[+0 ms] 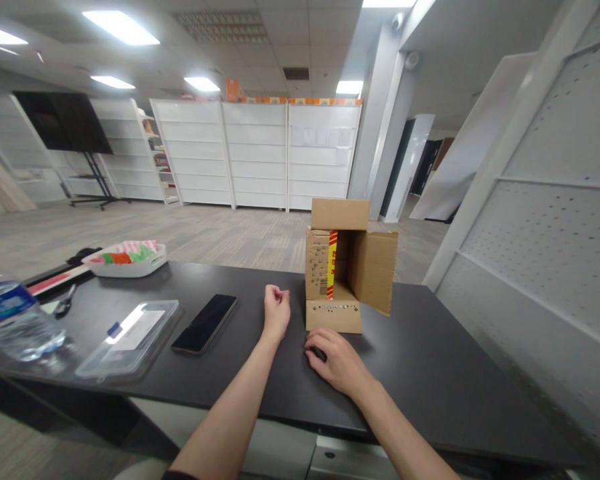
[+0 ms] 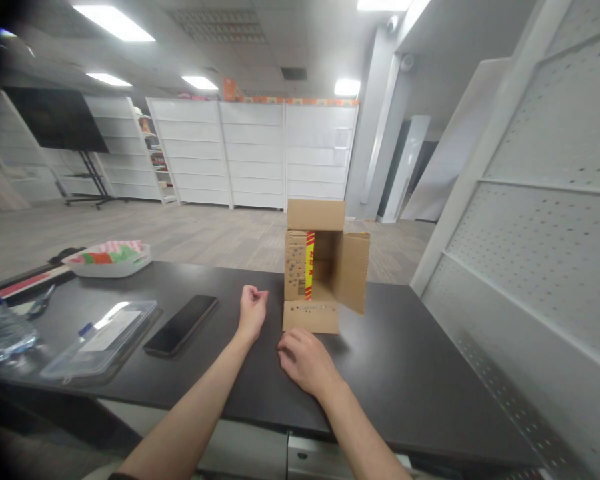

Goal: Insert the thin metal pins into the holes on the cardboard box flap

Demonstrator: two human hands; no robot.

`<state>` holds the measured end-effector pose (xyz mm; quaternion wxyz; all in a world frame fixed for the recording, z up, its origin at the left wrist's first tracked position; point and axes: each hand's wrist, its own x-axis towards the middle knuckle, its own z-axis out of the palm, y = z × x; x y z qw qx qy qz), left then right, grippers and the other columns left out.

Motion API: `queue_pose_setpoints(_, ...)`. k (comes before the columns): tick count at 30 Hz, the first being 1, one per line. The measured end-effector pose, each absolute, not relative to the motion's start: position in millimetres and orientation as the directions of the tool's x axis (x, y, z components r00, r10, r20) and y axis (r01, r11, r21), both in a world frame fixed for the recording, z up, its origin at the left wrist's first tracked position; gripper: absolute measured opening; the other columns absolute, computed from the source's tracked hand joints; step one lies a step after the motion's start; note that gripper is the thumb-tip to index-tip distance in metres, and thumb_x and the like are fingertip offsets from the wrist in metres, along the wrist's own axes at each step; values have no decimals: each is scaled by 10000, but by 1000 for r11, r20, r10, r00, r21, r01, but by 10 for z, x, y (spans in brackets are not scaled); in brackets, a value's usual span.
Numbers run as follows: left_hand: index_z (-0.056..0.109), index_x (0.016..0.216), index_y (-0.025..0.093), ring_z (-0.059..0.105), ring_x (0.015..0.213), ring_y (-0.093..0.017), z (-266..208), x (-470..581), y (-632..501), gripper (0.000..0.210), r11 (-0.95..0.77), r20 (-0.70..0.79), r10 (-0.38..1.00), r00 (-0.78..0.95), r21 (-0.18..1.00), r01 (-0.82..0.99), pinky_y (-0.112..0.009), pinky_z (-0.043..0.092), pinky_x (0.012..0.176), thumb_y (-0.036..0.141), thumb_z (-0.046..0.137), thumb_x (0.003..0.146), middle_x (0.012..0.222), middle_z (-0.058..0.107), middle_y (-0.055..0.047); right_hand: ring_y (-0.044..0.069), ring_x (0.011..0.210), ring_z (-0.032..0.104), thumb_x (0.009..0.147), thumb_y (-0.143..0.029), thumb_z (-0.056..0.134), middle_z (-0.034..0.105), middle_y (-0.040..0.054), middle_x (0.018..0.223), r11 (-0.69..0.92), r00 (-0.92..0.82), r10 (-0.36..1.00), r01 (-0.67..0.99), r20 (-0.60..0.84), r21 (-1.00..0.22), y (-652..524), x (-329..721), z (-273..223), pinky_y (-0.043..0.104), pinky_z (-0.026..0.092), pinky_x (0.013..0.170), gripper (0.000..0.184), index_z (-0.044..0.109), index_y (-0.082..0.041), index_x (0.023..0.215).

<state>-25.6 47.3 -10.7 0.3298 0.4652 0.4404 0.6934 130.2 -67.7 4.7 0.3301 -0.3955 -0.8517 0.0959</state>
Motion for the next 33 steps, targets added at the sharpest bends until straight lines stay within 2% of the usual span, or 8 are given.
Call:
queue_pose_setpoints(9,342,764,206,382,609,-86,-118,-258,481,222,-391,348,870,-349,918,-59,-213,326,609,199,563,773,690,353,53,173,914,582,792,-70,565,622,29,922,659,-452,743,620,493,-425,-686,1307,46,295,464,840,161,585,-214,862)
queue_pose_setpoints(33,355,751,205,409,616,-92,-62,-248,457,219,-376,334,870,-363,925,-49,-217,338,615,164,569,770,675,367,50,185,857,555,784,-78,556,595,28,854,640,-430,755,650,495,-410,-705,1307,71,315,452,788,138,557,-212,815)
